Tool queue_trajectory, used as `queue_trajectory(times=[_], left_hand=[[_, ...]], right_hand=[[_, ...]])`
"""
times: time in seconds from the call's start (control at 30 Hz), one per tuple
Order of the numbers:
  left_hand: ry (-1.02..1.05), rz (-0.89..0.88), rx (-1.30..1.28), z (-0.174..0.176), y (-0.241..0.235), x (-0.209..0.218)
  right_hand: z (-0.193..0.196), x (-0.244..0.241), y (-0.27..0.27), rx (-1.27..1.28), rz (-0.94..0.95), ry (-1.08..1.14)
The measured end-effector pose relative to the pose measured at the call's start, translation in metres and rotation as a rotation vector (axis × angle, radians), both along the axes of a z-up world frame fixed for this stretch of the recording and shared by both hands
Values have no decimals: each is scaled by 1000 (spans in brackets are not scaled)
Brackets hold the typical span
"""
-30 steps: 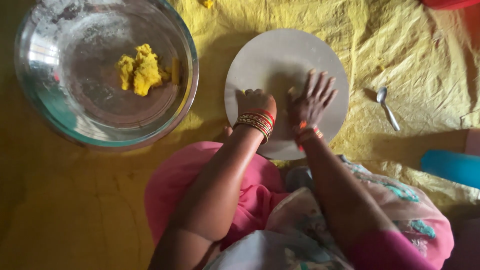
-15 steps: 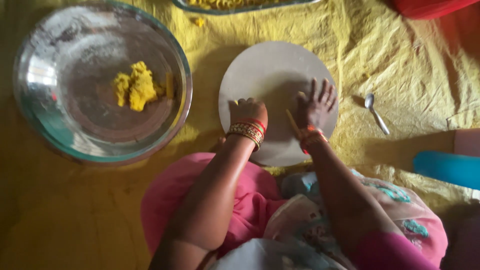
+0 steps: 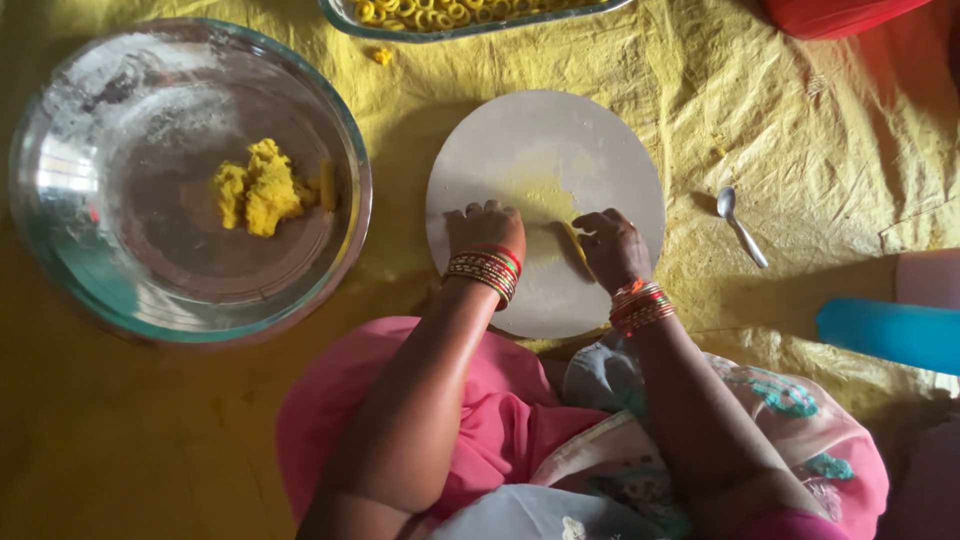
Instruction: The person sits on the floor and shapes yellow dough into small rings by hand. They roll small pieces of dough into thin strips, connect the ends to form circles, and place the finished rings onto a nearby metal tray.
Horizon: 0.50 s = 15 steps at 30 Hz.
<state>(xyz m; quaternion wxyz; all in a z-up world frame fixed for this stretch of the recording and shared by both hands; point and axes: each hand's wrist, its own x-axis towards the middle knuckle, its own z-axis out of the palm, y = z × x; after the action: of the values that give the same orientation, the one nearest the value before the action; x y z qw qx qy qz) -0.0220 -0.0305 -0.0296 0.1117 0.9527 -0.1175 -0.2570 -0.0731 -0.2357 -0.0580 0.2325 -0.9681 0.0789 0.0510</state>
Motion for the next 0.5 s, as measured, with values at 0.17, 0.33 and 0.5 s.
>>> queue_trajectory(times=[0.17, 0.33, 0.5], left_hand=[[42, -18, 31, 7, -1, 3], [34, -16, 14, 10, 0, 2], [43, -16, -2, 6, -1, 1]], right_hand=[[2, -4, 10, -189, -86, 180], [4, 2, 9, -187, 103, 125], [8, 24, -17, -117, -62, 134]])
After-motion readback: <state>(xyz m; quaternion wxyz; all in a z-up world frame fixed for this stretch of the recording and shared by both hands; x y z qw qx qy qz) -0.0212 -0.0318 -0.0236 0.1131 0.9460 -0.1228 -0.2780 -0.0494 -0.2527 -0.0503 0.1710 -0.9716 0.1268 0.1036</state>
